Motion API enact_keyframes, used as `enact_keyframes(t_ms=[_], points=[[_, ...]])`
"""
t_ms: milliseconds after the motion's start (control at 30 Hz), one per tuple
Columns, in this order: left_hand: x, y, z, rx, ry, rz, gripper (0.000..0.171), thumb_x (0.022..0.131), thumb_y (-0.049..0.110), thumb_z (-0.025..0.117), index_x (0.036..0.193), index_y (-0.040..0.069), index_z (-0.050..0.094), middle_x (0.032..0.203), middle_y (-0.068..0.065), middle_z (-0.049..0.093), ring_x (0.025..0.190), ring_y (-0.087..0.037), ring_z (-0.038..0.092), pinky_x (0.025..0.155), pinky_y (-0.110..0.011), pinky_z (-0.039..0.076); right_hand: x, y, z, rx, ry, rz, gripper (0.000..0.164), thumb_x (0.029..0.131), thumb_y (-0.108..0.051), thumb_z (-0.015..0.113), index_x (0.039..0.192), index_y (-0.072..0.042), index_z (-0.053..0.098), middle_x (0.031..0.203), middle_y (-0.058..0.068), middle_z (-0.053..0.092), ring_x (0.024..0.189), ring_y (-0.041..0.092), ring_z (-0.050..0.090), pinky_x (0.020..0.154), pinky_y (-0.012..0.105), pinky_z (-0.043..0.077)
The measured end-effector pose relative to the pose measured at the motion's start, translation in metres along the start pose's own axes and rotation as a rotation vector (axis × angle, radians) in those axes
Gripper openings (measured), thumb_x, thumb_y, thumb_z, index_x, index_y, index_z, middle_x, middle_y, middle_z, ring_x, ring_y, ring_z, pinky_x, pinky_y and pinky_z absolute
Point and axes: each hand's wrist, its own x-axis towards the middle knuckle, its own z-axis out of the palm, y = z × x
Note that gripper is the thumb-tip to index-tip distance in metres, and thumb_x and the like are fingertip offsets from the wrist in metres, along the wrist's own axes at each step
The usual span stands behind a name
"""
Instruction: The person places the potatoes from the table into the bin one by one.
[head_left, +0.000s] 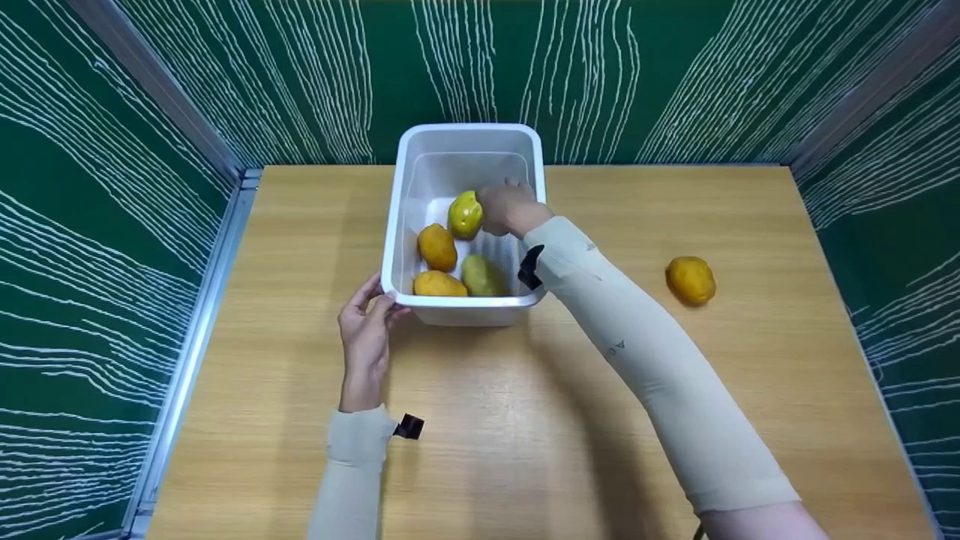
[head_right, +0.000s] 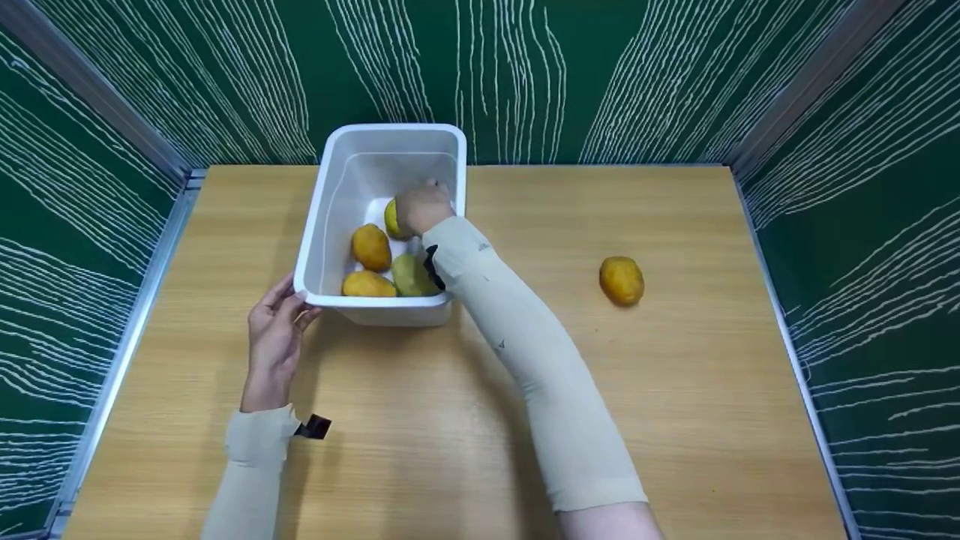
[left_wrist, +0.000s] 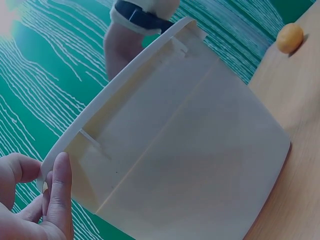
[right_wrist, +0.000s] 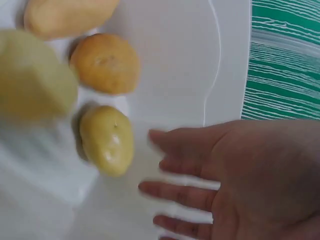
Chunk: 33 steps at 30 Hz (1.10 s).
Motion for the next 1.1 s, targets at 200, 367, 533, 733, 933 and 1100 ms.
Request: enact_keyframes(t_ms=[200,367,533,733,933,1100], points=[[0.001,0.002,-0.001,0.009,0.003,-0.002,0.047,0.098,-0.016,0.052,0.145,-0.016,0.052,0.114,-0.016,0.053,0.072,-0.014,0.068,0.068,-0.020,0.066,-0.014,0.013,-0.015,0.033,0.093,-0.018,0.047,0.103,-0.013,0.064,0.148,-0.007,0.055,0.143,0.020,0.058,0.133,0.038,0.048,0.119,0.056,0.044],[0.002,0.001,-0.001,0.021,-0.009,0.011,0.046,0.098,-0.016,0.053,0.144,-0.015,0.053,0.114,-0.017,0.053,0.074,-0.015,0.068,0.068,-0.020,0.066,-0.024,0.039,-0.025,0.068,0.192,-0.023,0.056,0.100,-0.012,0.067,0.153,-0.007,0.052,0.148,0.022,0.058,0.131,0.041,0.049,0.113,0.054,0.048],[0.002,0.000,-0.002,0.019,-0.022,0.019,0.047,0.098,-0.016,0.053,0.144,-0.015,0.053,0.113,-0.016,0.054,0.075,-0.015,0.069,0.068,-0.020,0.066,-0.038,0.073,-0.025,0.132,0.374,-0.055,0.050,0.098,-0.010,0.069,0.147,-0.004,0.058,0.144,0.022,0.062,0.125,0.042,0.054,0.108,0.054,0.049],[0.000,0.002,-0.001,0.010,-0.004,0.009,0.047,0.098,-0.016,0.053,0.144,-0.015,0.054,0.112,-0.016,0.055,0.073,-0.015,0.069,0.068,-0.021,0.066,-0.056,0.111,-0.016,0.232,0.498,-0.034,0.048,0.099,-0.006,0.066,0.146,-0.003,0.057,0.147,0.023,0.059,0.133,0.043,0.051,0.113,0.059,0.048],[-0.002,0.002,-0.001,0.000,-0.001,0.005,0.046,0.098,-0.016,0.054,0.143,-0.014,0.055,0.113,-0.017,0.056,0.073,-0.015,0.069,0.069,-0.022,0.066,-0.069,0.143,-0.001,0.284,0.501,0.010,0.050,0.100,-0.007,0.065,0.149,-0.001,0.054,0.150,0.025,0.055,0.136,0.045,0.048,0.114,0.062,0.046],[-0.002,0.002,0.001,-0.004,-0.005,0.000,0.046,0.098,-0.016,0.054,0.144,-0.014,0.054,0.111,-0.016,0.054,0.072,-0.015,0.068,0.067,-0.022,0.066,-0.077,0.168,0.015,0.285,0.479,0.039,0.050,0.101,-0.007,0.065,0.149,0.001,0.053,0.151,0.027,0.053,0.140,0.048,0.045,0.118,0.065,0.042]])
